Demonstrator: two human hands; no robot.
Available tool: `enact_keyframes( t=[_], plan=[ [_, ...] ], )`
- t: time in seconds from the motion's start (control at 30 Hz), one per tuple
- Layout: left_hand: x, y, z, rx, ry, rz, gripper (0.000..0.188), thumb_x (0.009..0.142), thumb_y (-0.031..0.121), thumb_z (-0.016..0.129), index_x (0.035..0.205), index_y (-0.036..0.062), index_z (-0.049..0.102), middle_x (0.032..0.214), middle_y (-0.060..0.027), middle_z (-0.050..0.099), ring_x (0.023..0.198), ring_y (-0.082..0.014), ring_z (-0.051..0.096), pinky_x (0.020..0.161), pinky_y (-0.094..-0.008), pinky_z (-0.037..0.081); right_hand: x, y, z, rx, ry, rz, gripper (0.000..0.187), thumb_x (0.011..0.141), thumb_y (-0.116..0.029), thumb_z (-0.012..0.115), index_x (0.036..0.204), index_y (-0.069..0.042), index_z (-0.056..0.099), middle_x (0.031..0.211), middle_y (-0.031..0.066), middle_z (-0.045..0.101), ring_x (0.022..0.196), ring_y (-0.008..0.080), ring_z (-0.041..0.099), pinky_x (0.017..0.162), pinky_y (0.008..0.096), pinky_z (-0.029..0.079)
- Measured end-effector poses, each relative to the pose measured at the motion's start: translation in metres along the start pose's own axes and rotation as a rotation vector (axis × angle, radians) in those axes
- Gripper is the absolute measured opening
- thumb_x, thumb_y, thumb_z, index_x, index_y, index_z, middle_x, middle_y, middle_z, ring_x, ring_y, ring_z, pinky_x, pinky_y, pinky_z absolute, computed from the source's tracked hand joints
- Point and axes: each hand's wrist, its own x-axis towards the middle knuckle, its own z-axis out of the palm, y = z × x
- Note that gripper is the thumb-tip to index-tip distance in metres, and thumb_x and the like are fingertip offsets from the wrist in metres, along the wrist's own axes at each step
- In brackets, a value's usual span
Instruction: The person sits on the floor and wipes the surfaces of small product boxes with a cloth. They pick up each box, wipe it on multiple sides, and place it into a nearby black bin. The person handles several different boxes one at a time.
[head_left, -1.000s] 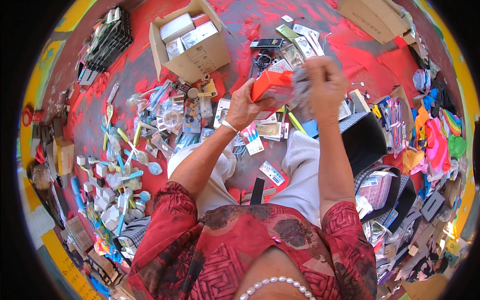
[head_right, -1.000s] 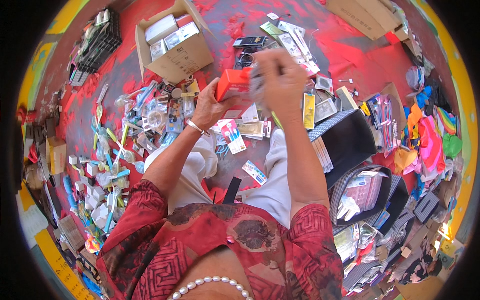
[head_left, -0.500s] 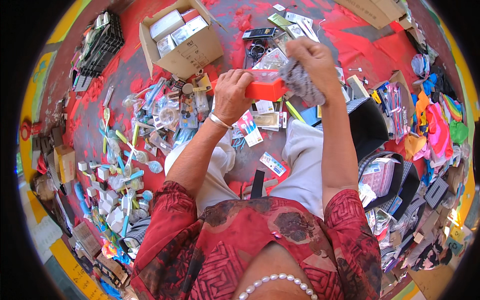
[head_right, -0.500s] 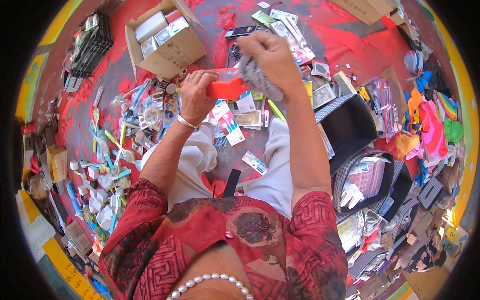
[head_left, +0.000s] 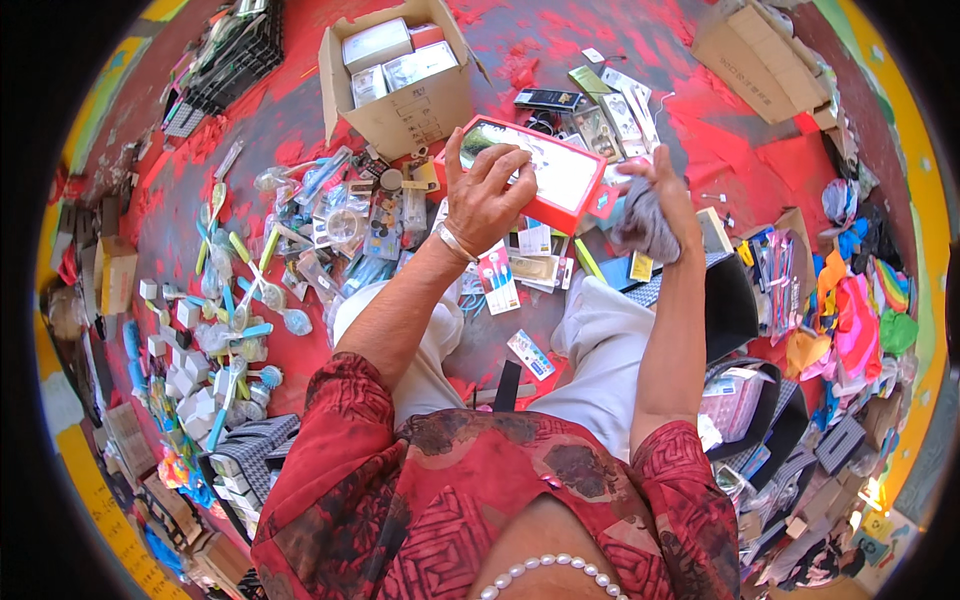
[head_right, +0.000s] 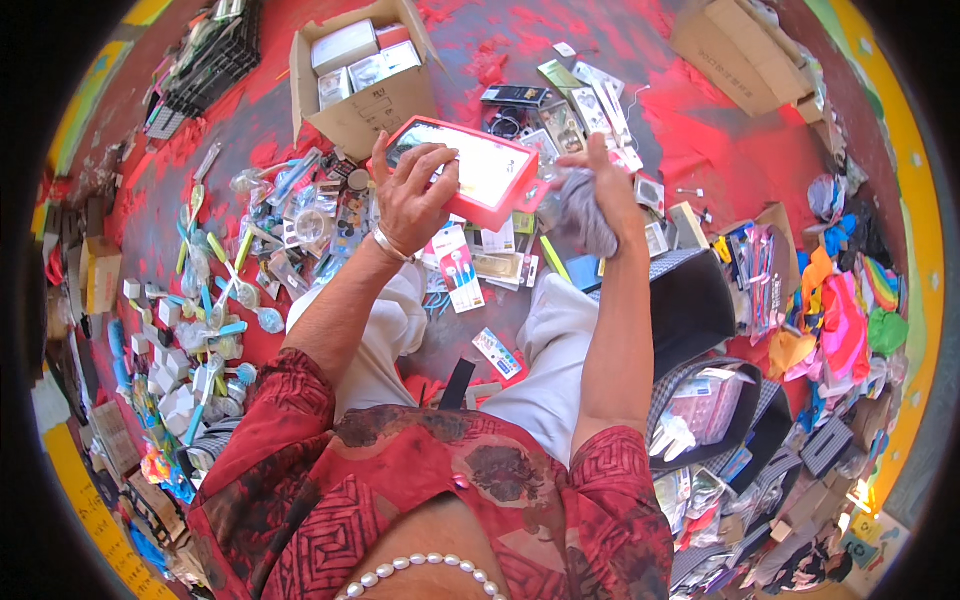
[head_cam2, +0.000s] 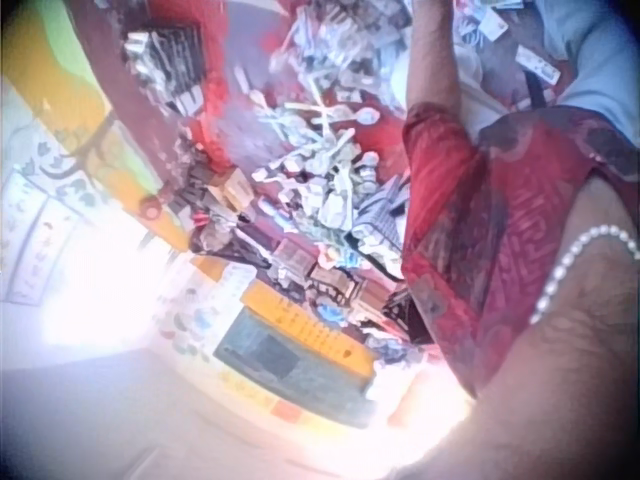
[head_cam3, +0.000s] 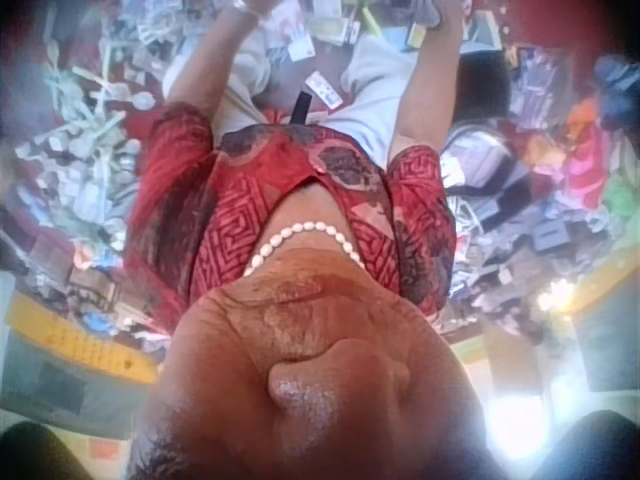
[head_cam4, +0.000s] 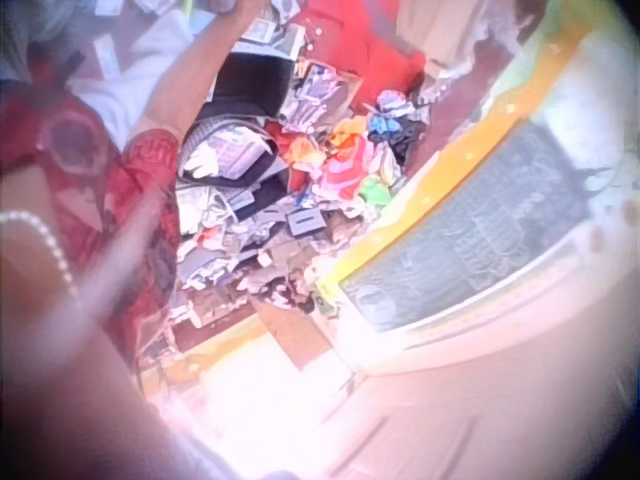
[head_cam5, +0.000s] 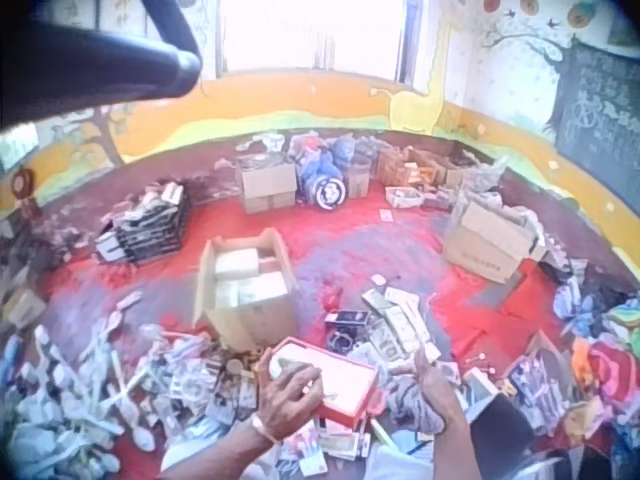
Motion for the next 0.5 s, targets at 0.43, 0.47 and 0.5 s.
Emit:
enact_keyframes(
  t=[0.43, 0.47, 0.5],
  plan=[
    [0.0, -0.016, 0.002, 0.02, -0.016, -0.252, 0.055, 0.066, 0.012, 0.068, 0.119, 0.0156, 0.052, 0.122, -0.0093, 0.043, 0.117, -0.0267, 0.042, 0.103, -0.057, 0.015, -0.005, 0.002, 0.013, -0.104, -0.113, -0.099, 0.039, 0.078, -0.021, 0.067, 0.108, 0.003, 0.059, 0.088, 0.0049, 0.063, 0.073, 0.0085, 0.058, 0.068, 0.0222, 0.046],
    [0.003, -0.025, 0.001, 0.03, -0.008, -0.331, 0.055, 0.067, 0.008, 0.064, 0.12, 0.0075, 0.051, 0.122, -0.0139, 0.045, 0.117, -0.0312, 0.041, 0.102, -0.0517, 0.022, -0.007, -0.001, 0.007, -0.13, -0.111, -0.163, 0.04, 0.077, -0.018, 0.067, 0.11, 0.004, 0.058, 0.091, 0.0062, 0.063, 0.074, 0.0084, 0.058, 0.069, 0.0222, 0.046],
    [0.004, -0.033, 0.001, -0.029, -0.03, -0.371, 0.054, 0.068, 0.007, 0.063, 0.12, 0.0064, 0.05, 0.121, -0.0151, 0.046, 0.116, -0.0324, 0.042, 0.101, -0.0492, 0.025, -0.008, -0.004, 0.002, -0.202, -0.125, -0.17, 0.04, 0.077, -0.017, 0.066, 0.11, 0.004, 0.058, 0.091, 0.0064, 0.063, 0.074, 0.0085, 0.058, 0.07, 0.0223, 0.046]
  ],
)
